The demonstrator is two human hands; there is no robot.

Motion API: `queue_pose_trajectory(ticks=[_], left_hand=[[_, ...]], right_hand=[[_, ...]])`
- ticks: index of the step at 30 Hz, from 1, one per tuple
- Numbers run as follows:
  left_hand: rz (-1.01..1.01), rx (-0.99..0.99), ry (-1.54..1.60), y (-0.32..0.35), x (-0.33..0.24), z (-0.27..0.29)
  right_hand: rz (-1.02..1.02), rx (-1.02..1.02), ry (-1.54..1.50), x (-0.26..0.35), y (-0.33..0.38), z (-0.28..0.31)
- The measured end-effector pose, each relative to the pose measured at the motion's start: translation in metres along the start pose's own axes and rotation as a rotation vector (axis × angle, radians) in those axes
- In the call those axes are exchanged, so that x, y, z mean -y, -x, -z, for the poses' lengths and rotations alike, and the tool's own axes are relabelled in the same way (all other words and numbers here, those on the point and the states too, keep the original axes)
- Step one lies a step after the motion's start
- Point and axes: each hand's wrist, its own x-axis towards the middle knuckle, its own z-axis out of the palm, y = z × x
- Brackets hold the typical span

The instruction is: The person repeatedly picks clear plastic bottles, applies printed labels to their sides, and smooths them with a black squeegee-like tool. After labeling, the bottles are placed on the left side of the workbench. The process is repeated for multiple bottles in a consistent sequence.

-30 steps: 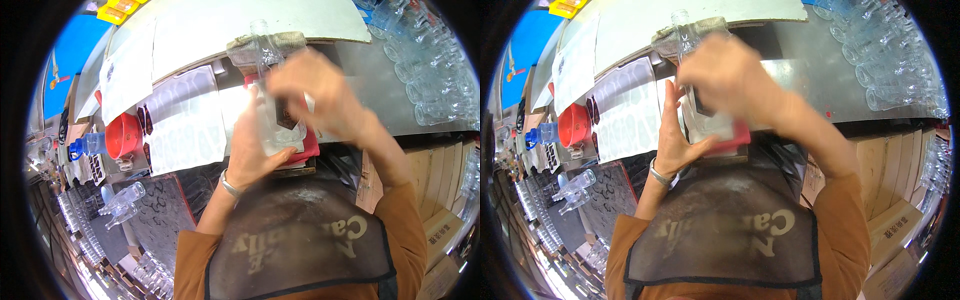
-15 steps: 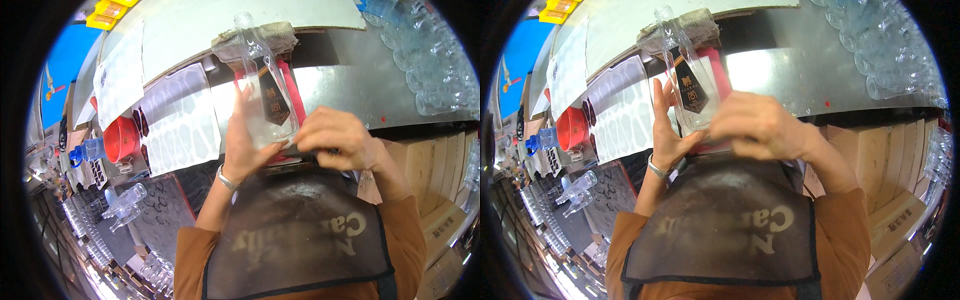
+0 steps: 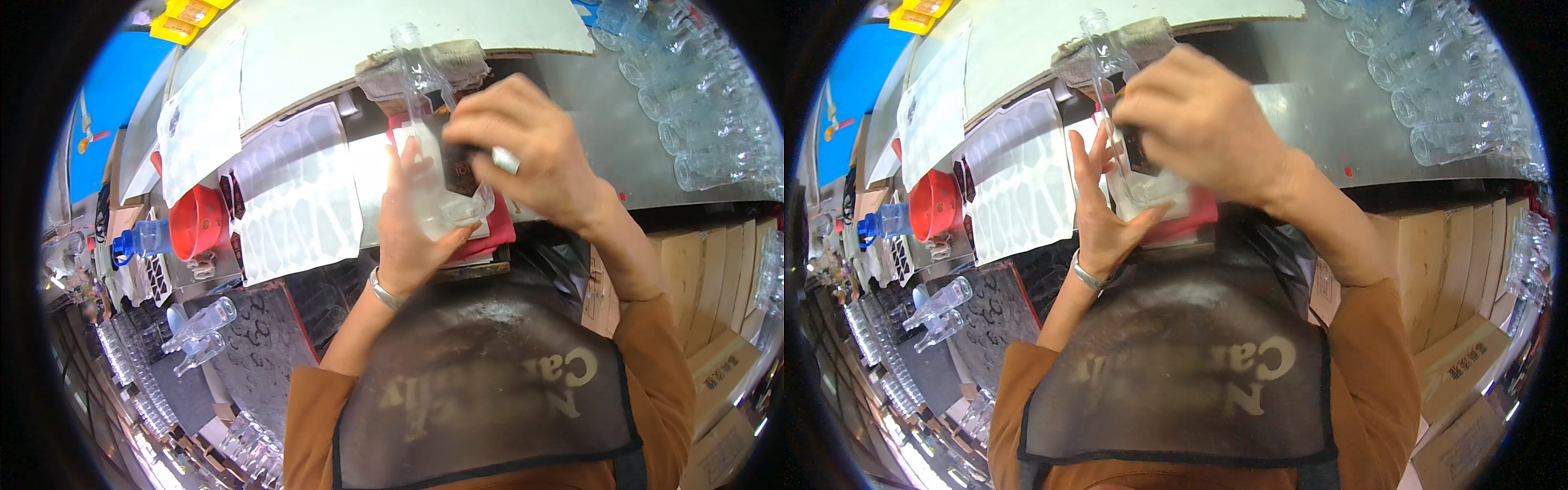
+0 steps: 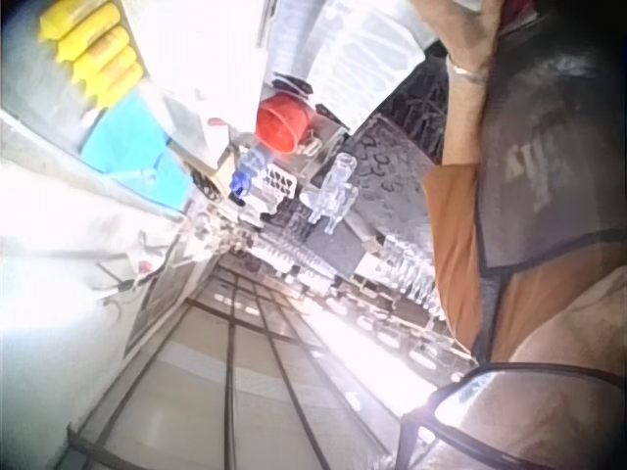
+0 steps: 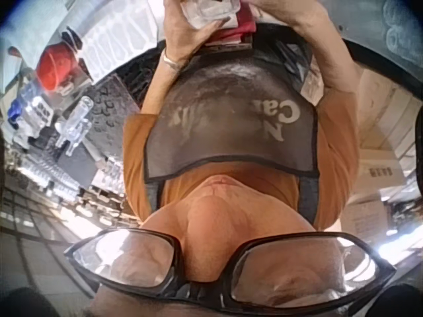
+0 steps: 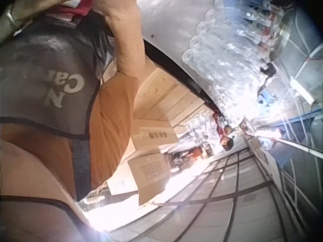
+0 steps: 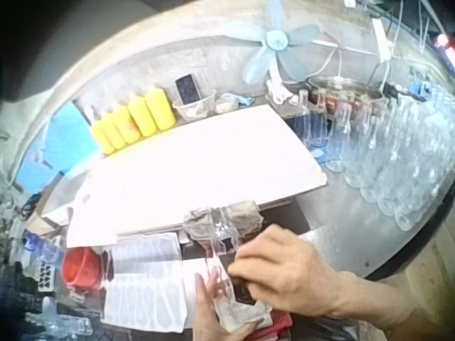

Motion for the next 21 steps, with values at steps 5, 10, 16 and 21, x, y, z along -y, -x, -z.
queue_pose_trajectory(ticks=[5,10,16,21], left_hand=[[-0.007,-0.037,0.043,0.005,0.006,-0.002],[-0.023,0.064,-0.012,0.003,0.005,0.004],[-0.031,0.042,0.169,-0.001,0.004,0.009],[0.235,-0.083,0.39,-0.028,0.011,0.014]], right_hand=[[0.014,0.305,-0.174,0.016,-0.014,-0.002],[-0.131,0.035,0.089,-0.056,-0.062,-0.001],[-0.236,-0.076,0.053,-0.058,-0.062,-0.003],[-0.289,0.04,-0.152,-0.059,-0.048,-0.011]])
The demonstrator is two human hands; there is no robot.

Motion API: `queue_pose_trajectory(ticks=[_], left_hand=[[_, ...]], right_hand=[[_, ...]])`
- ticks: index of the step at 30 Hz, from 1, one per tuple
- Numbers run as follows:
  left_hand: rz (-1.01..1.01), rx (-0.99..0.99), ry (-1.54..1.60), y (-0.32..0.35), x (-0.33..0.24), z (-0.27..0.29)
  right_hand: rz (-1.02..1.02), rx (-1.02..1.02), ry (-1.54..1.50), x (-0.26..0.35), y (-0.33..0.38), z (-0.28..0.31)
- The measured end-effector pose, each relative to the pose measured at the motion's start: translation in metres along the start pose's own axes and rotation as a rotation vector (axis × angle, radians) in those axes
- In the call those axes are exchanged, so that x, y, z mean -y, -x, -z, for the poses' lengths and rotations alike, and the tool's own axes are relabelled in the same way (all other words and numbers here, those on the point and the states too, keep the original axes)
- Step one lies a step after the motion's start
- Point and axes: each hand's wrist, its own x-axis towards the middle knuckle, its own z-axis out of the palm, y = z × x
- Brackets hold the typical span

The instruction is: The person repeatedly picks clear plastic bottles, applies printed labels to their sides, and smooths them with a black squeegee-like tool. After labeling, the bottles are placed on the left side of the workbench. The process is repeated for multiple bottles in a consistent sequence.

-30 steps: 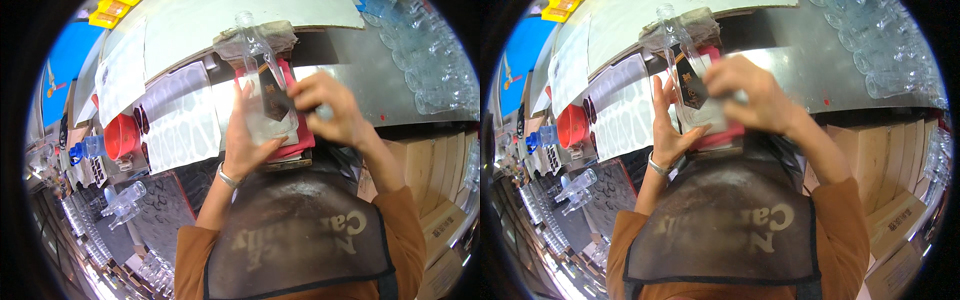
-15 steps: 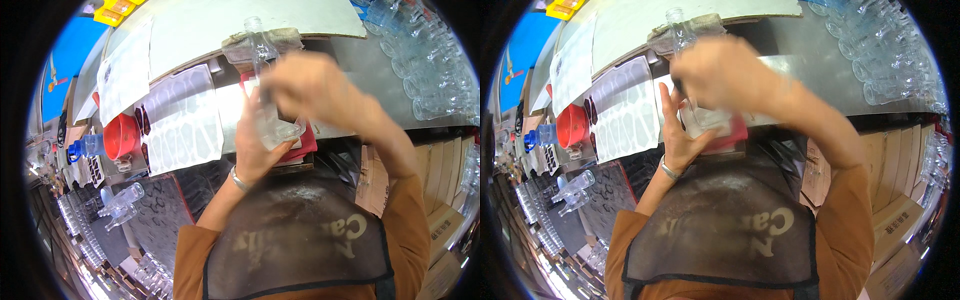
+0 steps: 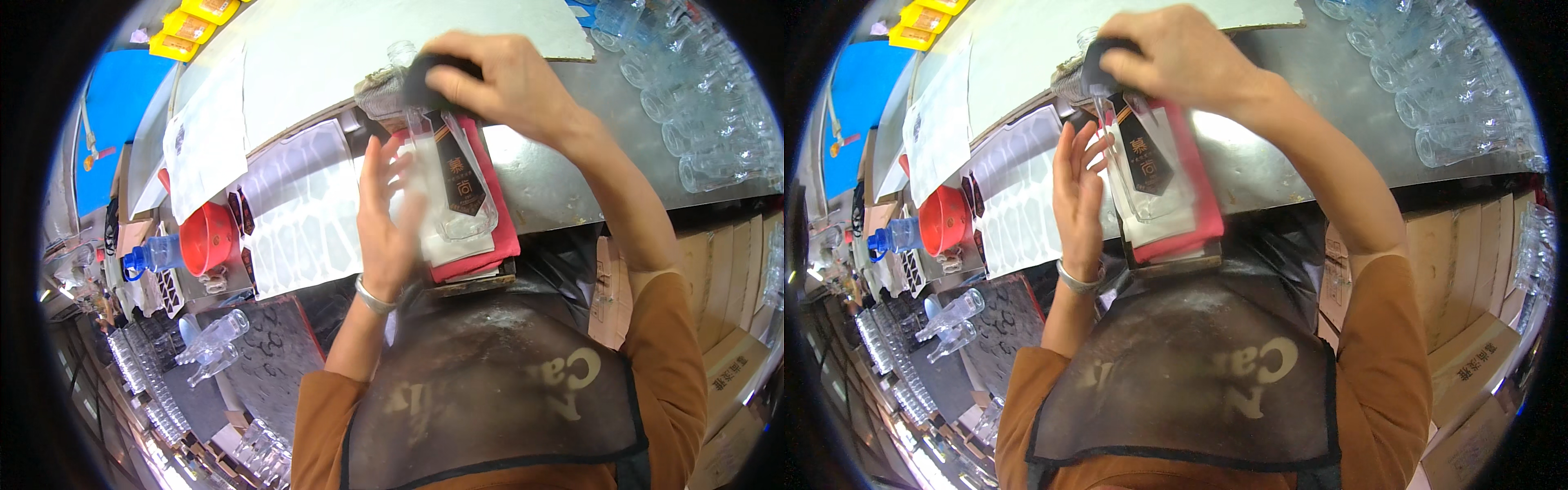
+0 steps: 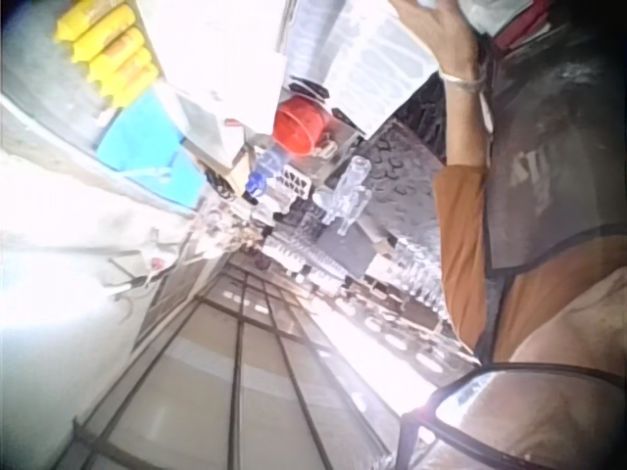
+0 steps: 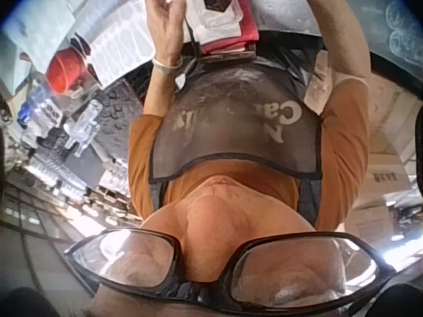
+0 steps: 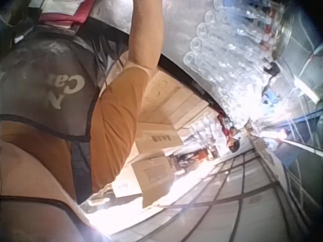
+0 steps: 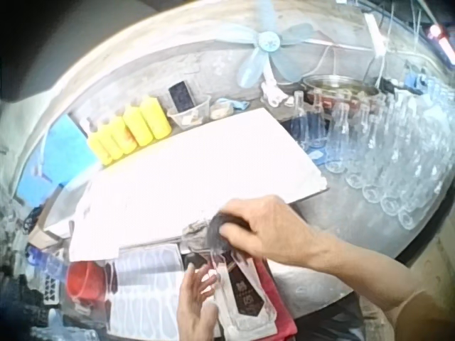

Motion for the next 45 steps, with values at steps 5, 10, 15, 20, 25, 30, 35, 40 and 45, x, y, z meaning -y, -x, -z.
queue_pose_trajectory(ticks=[5,10,15,20,25,30,35,40,45], left_hand=[[0.341,0.093,-0.114,-0.061,-0.022,-0.004],[0.273,0.138,-0.317,-0.086,0.0,-0.011],[0.306,0.138,-0.196,-0.085,0.013,-0.011],[0.356,0.118,0.166,-0.07,0.009,-0.019],[0.343,0.155,0.22,-0.062,0.001,-0.027],[0.357,0.176,0.222,-0.059,0.001,-0.028],[0.34,0.207,0.2,-0.059,0.006,-0.015],[0.213,-0.008,0.191,-0.031,-0.008,0.002],[-0.139,0.224,-0.142,0.013,-0.011,0.033]], right_hand=[[-0.234,-0.37,-0.152,-0.007,0.011,0.01],[-0.354,-0.346,-0.496,-0.016,0.05,0.005],[-0.391,-0.35,-0.603,-0.01,0.064,-0.004],[-0.322,-0.213,-0.444,0.007,0.066,-0.015],[-0.4,-0.291,-0.284,-0.004,0.061,-0.018],[-0.206,-0.297,-0.279,0.007,0.059,-0.014],[-0.07,-0.295,-0.045,0.005,0.036,-0.001],[0.378,-0.091,0.15,0.032,0.026,-0.011],[0.362,0.344,-0.08,0.064,0.081,0.0]])
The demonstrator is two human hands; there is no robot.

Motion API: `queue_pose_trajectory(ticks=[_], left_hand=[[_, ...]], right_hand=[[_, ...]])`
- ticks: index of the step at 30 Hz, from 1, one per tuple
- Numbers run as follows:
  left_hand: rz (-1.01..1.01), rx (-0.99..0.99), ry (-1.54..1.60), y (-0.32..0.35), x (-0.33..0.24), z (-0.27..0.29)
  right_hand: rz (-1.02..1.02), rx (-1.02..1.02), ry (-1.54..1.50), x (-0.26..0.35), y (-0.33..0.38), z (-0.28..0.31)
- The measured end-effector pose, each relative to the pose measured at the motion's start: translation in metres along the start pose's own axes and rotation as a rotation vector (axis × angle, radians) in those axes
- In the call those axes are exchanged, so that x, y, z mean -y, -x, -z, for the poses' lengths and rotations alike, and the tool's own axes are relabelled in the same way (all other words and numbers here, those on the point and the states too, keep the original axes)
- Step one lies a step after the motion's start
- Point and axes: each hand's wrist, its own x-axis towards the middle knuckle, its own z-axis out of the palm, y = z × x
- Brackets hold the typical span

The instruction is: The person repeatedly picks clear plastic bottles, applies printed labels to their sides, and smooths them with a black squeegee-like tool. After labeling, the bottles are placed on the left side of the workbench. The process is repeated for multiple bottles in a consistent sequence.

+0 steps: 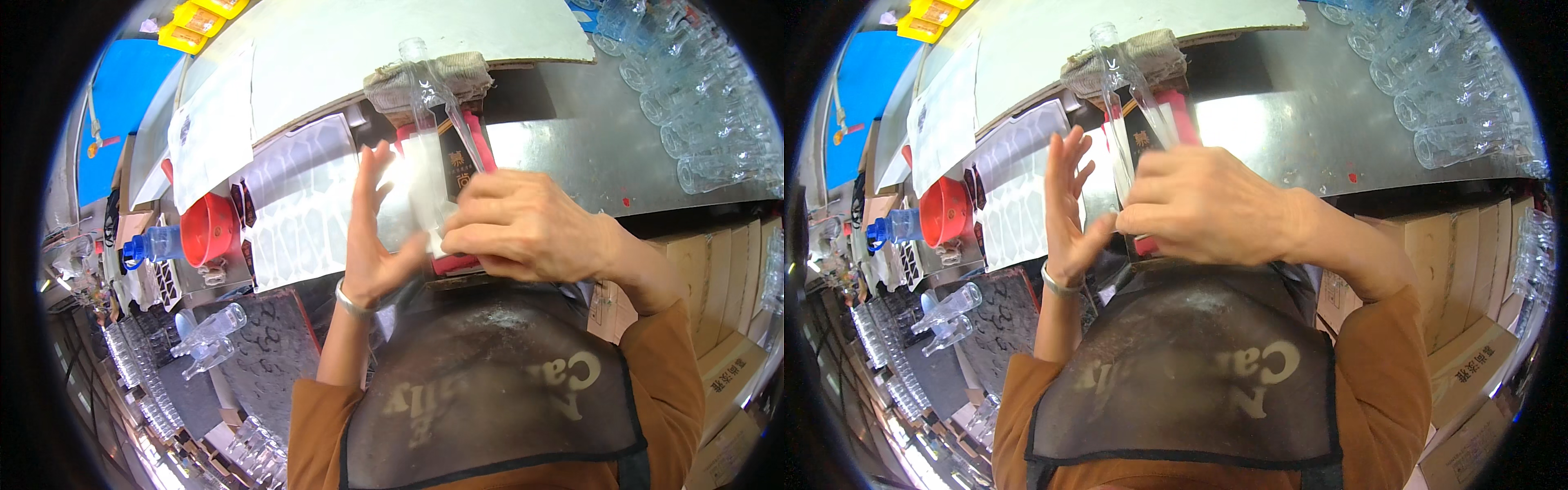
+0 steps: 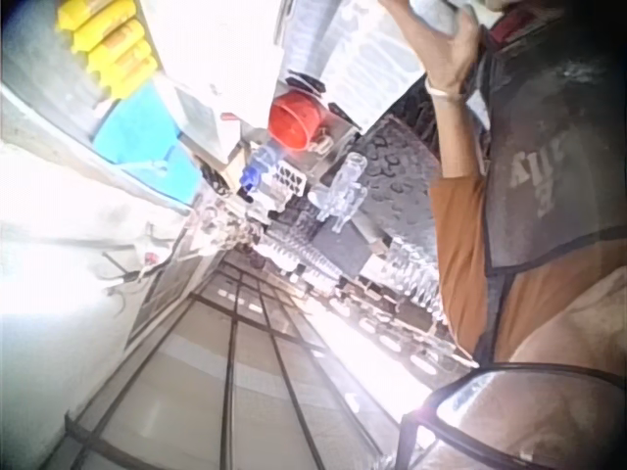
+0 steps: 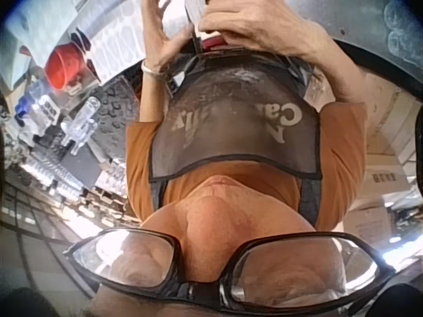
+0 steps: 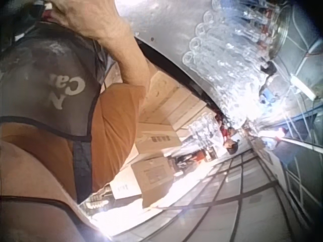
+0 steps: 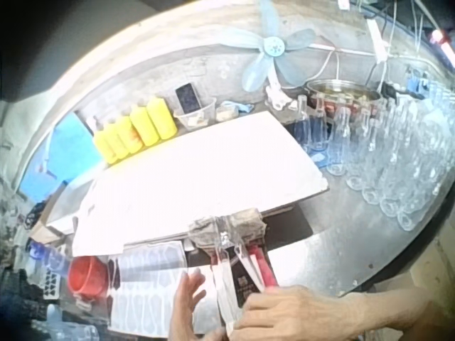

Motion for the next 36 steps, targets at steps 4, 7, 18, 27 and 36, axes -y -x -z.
queue_pose_trajectory(ticks=[4,7,18,27,36], left_hand=[[-0.101,0.134,-0.36,0.008,-0.013,-0.019],[-0.122,0.025,-0.439,0.0,-0.009,-0.04],[0.055,0.039,0.556,-0.011,-0.013,-0.044],[-0.163,-0.052,-0.369,0.017,0.02,-0.038],[-0.092,-0.565,-0.948,-0.067,0.071,0.202]], right_hand=[[-0.058,-0.376,0.084,-0.027,-0.022,0.013],[-0.058,-0.389,0.082,-0.049,-0.007,0.003],[-0.897,-0.383,-0.83,-0.039,0.059,-0.029],[-0.768,-0.225,0.013,0.008,0.027,-0.026],[-0.896,-0.456,-0.005,-0.021,0.041,-0.016]])
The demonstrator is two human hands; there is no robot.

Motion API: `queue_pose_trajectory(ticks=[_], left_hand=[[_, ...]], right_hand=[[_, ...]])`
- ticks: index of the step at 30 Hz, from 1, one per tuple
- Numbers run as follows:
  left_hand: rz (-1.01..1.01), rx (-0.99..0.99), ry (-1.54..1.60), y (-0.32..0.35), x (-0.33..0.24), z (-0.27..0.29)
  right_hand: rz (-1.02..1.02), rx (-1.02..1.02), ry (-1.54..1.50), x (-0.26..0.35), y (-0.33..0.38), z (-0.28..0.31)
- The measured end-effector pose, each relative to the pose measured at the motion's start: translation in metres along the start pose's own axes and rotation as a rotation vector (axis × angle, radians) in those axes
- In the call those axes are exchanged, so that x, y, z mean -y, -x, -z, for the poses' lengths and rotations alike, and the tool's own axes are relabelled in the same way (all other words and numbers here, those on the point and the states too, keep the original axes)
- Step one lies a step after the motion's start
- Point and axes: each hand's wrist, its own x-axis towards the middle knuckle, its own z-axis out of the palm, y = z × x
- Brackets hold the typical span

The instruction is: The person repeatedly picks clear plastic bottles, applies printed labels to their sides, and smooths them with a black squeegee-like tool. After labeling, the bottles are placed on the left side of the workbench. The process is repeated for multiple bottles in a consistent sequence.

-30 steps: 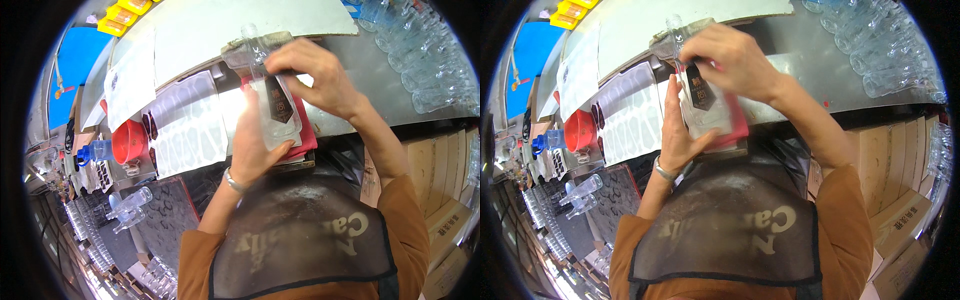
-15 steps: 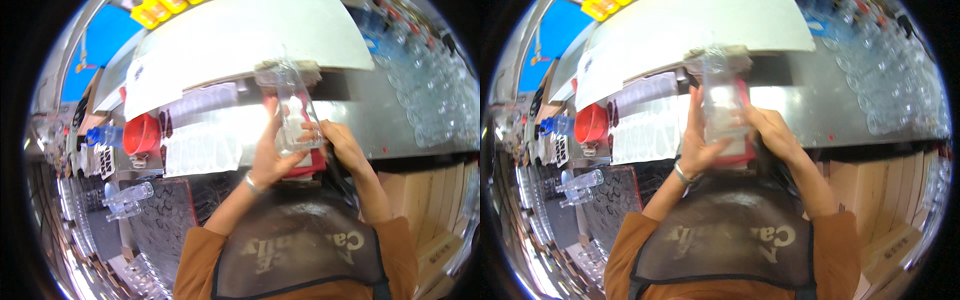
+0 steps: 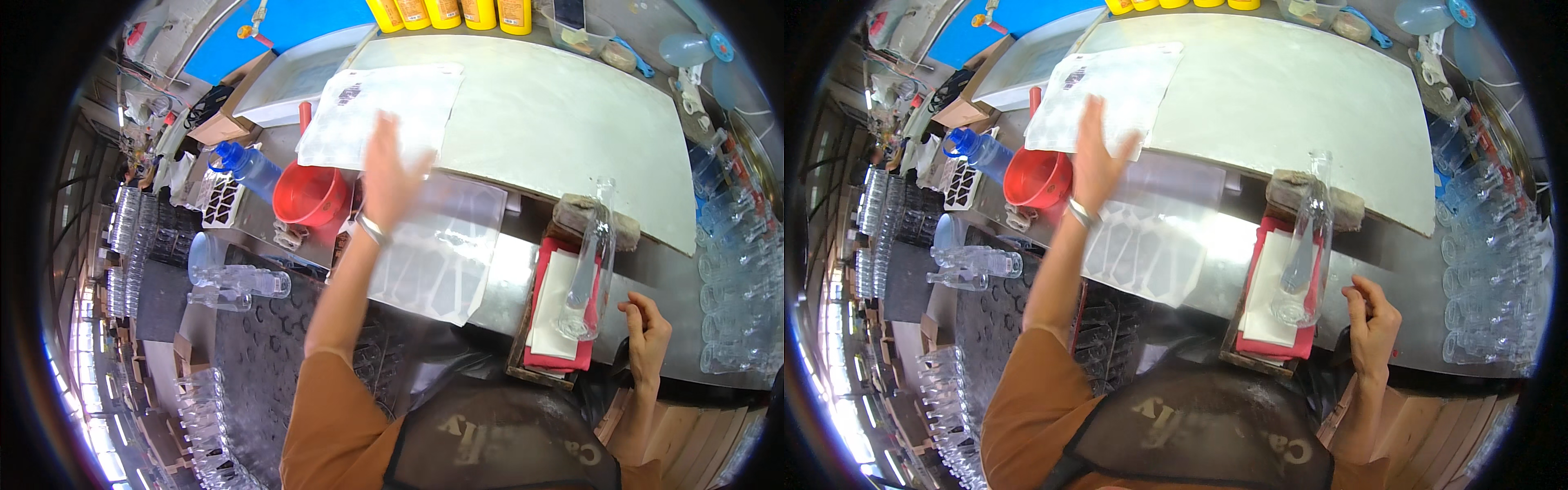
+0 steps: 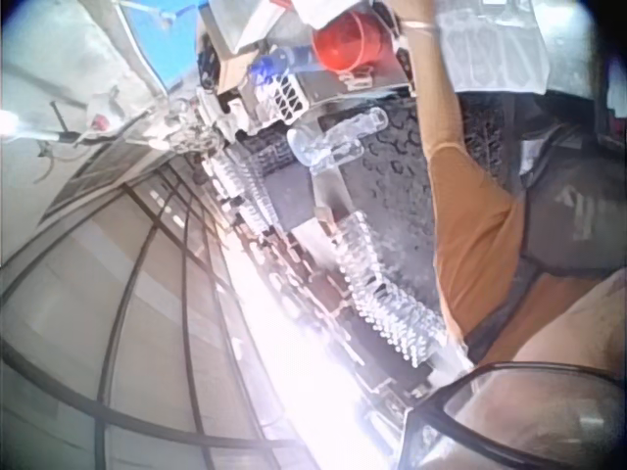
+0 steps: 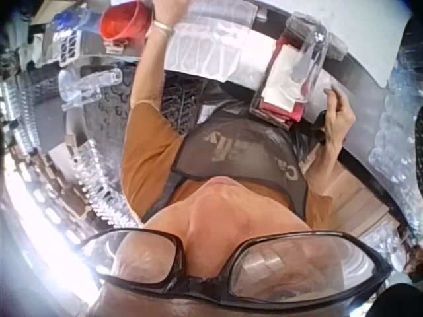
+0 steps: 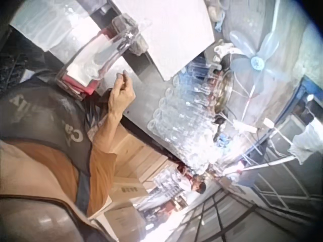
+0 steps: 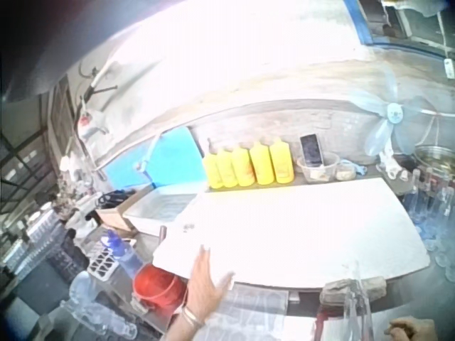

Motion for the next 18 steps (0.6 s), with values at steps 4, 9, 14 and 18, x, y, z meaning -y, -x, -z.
queue_pose_trajectory(ticks=[4,9,14,18], left_hand=[[0.275,0.084,-0.311,-0.084,0.129,-0.009],[0.426,0.312,-0.411,-0.118,0.167,-0.022],[0.229,0.329,-0.538,-0.104,0.135,-0.02],[0.089,0.258,-0.403,-0.051,0.08,-0.002]], right_hand=[[-0.018,-0.023,-0.01,-0.008,-0.007,-0.004],[-0.019,-0.019,0.062,-0.002,-0.018,-0.013],[0.041,-0.058,0.086,-0.001,-0.023,-0.021],[0.065,-0.064,0.114,-0.001,-0.021,-0.023]])
